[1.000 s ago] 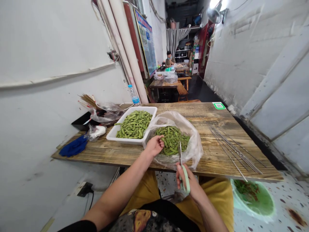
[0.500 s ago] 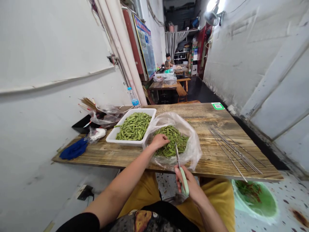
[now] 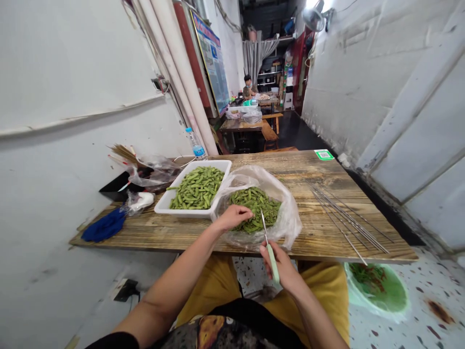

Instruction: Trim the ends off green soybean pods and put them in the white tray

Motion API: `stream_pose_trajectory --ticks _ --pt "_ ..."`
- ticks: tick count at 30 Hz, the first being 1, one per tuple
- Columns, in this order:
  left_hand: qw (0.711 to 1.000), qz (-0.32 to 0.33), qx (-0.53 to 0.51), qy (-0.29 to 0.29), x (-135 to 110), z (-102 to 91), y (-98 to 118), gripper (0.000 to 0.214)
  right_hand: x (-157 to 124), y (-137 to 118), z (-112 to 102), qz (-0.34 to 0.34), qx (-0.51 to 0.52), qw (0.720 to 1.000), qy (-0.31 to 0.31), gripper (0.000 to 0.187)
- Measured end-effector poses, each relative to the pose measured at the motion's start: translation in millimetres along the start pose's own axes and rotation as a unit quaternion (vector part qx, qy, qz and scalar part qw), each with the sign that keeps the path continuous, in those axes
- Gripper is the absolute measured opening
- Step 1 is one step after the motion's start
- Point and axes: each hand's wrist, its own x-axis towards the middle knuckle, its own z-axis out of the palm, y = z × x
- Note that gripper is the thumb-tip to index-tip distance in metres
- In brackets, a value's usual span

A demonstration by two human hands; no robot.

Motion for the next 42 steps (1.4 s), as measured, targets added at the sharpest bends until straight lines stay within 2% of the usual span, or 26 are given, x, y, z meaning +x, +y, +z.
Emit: stream_pose_trajectory --ticks 4,11,18,22,25,28,32,35,38,42 --pt "0.999 0.023 0.037 -0.026 -4.9 -3.8 5.7 0.028 3.4 0.7 1.6 -0.008 -0.021 1.0 -0.007 0.045" --pt "0.994 0.051 -0.002 -0.093 -7.5 -5.4 10.4 0.027 5.5 -1.7 3.9 -0.018 -0.048 0.998 -0.022 0.043" --pt "0.993 0.033 -0.037 -0.111 -7.5 -5.3 8.4 0.025 8.2 1.5 1.9 -0.015 -0.052 0.998 -0.025 0.034" --pt "0.989 -0.019 -0.12 -0.084 -6.4 -2.0 8.0 0.027 9.6 2.9 2.6 -0.001 -0.021 1.0 0.004 0.039" --pt "0.965 -0.089 -0.233 -0.078 -4.9 1.6 8.8 0.031 6.3 1.4 4.7 -0.004 0.014 1.0 0.008 0.047" --pt "0.943 -0.095 -0.315 -0.045 -4.0 7.1 10.3 0.033 0.0 -1.3 7.2 0.002 0.046 0.999 0.0 0.047" --pt "0.938 -0.092 -0.328 0.055 -4.0 19.3 12.7 0.036 -4.9 -4.8 9.7 0.004 0.06 0.998 -0.003 0.042" --pt "0.934 -0.093 -0.327 0.106 -4.9 29.8 14.8 0.038 -3.5 -6.4 11.1 0.005 0.049 0.999 -0.009 0.041" --pt "0.924 -0.096 -0.345 0.13 -6.7 37.5 17.6 0.037 -0.9 -7.6 13.5 -0.001 0.05 0.999 -0.008 0.04" --pt "0.917 -0.106 -0.363 0.128 -9.0 42.4 20.3 0.031 2.5 -9.4 16.9 -0.008 0.083 0.997 0.003 0.04"
